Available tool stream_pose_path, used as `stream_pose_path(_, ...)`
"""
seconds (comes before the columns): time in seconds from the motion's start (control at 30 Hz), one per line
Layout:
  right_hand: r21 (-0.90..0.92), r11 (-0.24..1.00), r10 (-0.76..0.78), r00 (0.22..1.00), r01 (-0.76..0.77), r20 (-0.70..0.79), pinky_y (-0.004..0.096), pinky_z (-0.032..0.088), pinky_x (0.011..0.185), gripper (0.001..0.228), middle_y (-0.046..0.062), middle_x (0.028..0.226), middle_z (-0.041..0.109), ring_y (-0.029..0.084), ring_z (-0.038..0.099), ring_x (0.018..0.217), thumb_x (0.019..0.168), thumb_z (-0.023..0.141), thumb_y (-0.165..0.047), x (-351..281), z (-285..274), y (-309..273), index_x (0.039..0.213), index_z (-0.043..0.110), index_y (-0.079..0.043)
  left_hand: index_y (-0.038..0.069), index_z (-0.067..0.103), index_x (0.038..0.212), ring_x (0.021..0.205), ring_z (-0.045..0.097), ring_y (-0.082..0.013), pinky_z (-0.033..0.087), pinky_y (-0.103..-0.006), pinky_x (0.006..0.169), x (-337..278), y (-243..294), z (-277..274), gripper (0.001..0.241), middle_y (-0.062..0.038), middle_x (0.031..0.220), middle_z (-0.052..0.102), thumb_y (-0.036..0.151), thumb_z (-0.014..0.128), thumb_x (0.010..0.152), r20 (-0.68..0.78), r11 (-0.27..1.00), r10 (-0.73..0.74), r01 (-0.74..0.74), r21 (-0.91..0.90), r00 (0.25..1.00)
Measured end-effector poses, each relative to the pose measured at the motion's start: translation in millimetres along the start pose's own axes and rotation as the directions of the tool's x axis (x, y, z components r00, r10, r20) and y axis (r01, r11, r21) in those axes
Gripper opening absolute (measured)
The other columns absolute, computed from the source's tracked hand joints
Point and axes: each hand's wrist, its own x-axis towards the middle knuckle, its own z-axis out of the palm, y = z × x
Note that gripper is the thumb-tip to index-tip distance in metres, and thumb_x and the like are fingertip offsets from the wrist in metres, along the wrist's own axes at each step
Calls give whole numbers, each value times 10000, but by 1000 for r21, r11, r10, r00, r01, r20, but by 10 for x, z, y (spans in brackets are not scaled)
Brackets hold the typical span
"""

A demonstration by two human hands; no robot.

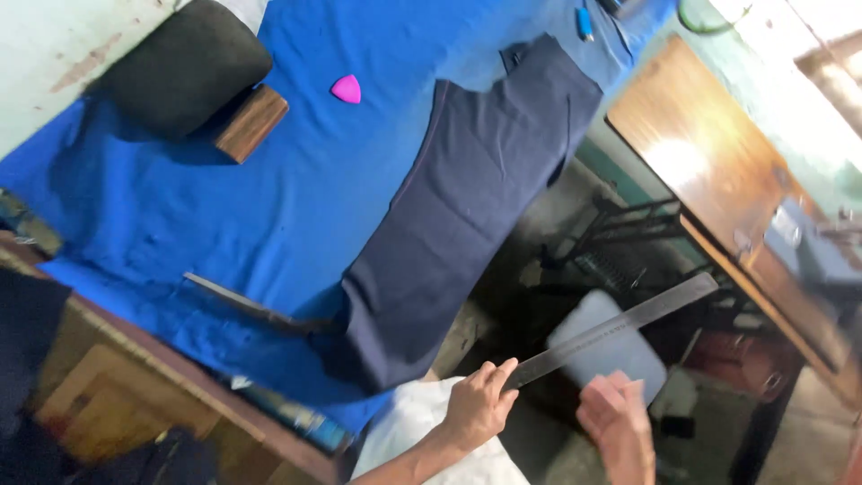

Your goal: The person unfolds a dark fabric on a blue-covered table, then uses a ruler and a pink chalk marker to draw straight lines along the fabric edges. The person then picks up shears and begins cutting along the marked lines.

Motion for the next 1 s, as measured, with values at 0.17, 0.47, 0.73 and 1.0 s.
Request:
stream_pose_path(0.17, 51, 877, 478, 878, -478, 11, 506, 354, 1179, 567, 205, 1513, 539, 337, 480, 1429, 1036, 474, -354, -876, -388, 1347, 1493, 493, -19, 137, 563, 1416, 780, 666, -376, 533, -506, 681, -655, -19, 61, 513, -108, 994, 631, 238, 624, 916, 368, 975, -99, 163, -148, 925)
stream_pose_path(0.47, 310, 927, 252, 962, -210, -102, 481, 364, 1192, 753, 140, 1489, 525, 290, 478, 1415, 1052, 283, -685, -1600, -344, 1335, 1470, 432, -77, 76, 663, 1219, 993, 672, -379, 523, -486, 825, -854, 475, 157, 432, -179, 1062, 706, 289, 538, 865, 660, 972, 186, -41, -229, 727)
stream_pose_path(0.73, 318, 945, 94, 994, -71, -57, 451, 416, 1135, 620, 126, 1374, 566, 270, 540, 1298, 1097, 319, -641, -1573, -361, 1490, 1413, 459, -125, 50, 645, 1231, 1020, 668, -383, 503, -470, 853, -983, 446, -186, 382, -192, 1086, 708, 241, 599, 904, 678, 978, 154, -13, -208, 719)
stream_pose_path(1.0, 259, 966, 36, 997, -18, -66, 410, 435, 1117, 474, 95, 1319, 597, 229, 568, 1259, 1109, 431, -514, -1478, -373, 1602, 1381, 515, -135, 45, 569, 1443, 1182, 627, -383, 485, -450, 968, -985, 345, -211, 606, -200, 1282, 674, 266, 586, 879, 644, 970, 190, -38, -242, 741)
